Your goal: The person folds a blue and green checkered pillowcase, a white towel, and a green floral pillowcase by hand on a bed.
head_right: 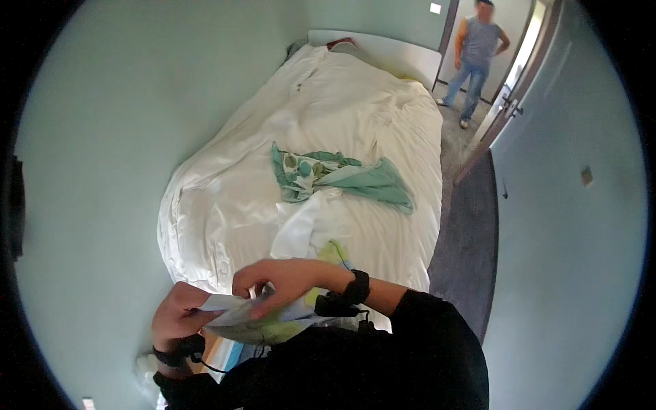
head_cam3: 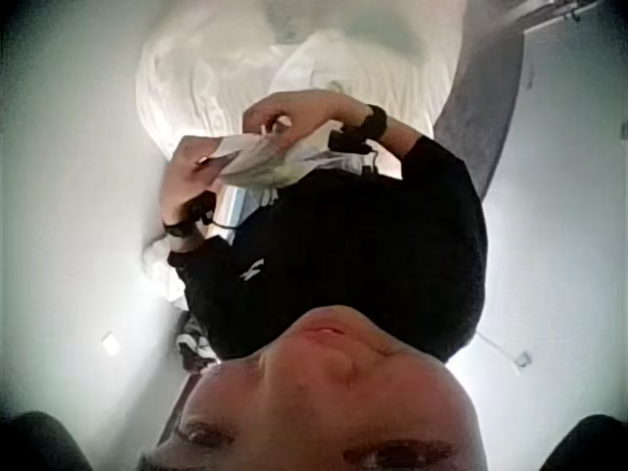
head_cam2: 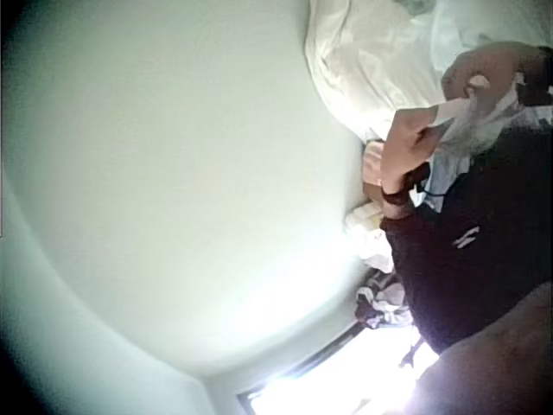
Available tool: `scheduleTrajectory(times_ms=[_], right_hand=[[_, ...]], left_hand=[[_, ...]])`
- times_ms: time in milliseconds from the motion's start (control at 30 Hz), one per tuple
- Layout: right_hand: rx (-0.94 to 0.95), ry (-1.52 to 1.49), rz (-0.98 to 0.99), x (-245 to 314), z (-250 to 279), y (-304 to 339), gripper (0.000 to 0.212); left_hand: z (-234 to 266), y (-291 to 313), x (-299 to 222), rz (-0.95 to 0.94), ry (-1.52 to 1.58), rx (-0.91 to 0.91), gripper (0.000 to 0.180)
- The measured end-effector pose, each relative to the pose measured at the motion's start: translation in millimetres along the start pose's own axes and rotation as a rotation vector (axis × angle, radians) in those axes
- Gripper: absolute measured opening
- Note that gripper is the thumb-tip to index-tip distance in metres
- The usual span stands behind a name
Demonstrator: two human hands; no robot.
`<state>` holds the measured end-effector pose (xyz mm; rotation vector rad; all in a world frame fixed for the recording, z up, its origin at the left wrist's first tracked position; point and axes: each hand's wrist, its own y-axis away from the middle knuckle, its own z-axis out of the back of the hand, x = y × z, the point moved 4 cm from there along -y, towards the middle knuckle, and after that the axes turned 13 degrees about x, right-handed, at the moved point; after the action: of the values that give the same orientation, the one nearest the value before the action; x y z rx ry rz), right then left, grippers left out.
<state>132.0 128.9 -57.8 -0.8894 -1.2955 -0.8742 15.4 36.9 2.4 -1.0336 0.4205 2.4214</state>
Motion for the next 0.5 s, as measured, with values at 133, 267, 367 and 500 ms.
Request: scheduleTrajectory(times_ms=[133, 267, 367, 500], right_hand=[[0.088, -0.004, 0.371, 26, -8, -15, 0.021], [0.121, -0.326, 0.356, 48, -21, -56, 0.025], [0.208, -0.583, 0.231, 46, -31, -76, 0.033], [0.507, -0.010, 0.292, 38, -53, -100, 0.046]], left_hand=[[32, 19, -21, -0.007, 0.064, 0.001, 0.015], [49, 48, -13, -0.185, 0.091, 0.162, 0.013], [51, 58, -21, -0.311, 0.129, 0.208, 0.012], [36, 82, -24, -0.346, 0.206, 0.260, 0.013]])
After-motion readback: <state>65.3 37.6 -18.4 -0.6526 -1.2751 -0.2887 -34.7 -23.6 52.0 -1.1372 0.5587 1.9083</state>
